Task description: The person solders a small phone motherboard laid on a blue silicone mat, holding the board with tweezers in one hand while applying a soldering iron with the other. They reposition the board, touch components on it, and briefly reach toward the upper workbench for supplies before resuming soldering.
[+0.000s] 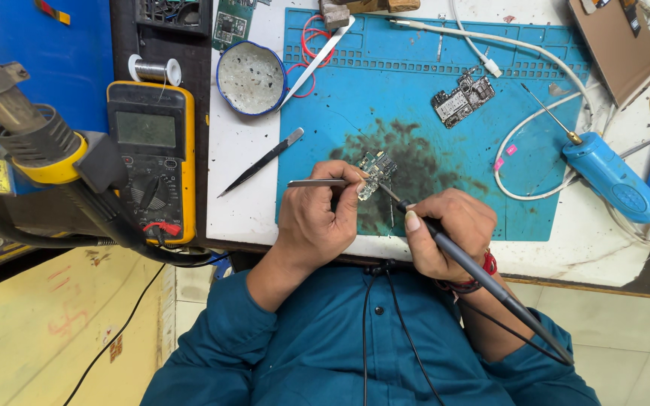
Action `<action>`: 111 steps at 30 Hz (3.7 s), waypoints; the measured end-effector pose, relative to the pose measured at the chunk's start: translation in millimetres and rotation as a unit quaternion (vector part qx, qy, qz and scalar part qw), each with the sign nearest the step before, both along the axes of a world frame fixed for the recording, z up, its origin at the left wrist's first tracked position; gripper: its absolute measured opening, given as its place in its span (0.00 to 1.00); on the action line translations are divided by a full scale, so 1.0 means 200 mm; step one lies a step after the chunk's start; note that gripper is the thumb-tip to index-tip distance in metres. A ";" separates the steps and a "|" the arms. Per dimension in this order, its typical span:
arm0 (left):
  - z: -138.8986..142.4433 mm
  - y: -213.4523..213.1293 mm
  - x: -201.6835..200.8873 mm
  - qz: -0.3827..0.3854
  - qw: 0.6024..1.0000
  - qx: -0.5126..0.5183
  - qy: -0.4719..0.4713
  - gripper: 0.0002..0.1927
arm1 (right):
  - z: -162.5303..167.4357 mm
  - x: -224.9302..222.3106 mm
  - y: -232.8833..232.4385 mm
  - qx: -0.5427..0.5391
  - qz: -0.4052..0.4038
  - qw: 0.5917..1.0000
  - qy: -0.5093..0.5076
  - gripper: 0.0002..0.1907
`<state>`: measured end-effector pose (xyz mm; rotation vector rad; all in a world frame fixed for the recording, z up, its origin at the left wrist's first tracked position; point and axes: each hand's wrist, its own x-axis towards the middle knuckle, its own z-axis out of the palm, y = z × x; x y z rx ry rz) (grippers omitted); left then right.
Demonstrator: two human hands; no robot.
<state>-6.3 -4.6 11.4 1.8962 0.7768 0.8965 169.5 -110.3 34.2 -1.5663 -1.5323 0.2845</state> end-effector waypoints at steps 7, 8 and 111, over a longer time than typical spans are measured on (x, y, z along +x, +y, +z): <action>-0.01 0.00 0.01 0.000 1.000 0.004 -0.003 0.08 | 0.01 0.00 0.00 0.003 0.002 1.000 -0.001 0.04; -0.01 0.00 0.00 0.000 1.000 0.008 -0.008 0.09 | 0.00 0.00 0.00 0.006 0.002 1.000 -0.001 0.04; -0.01 0.00 0.01 0.004 1.000 0.006 0.000 0.08 | 0.00 0.00 0.00 0.008 -0.006 1.000 -0.007 0.04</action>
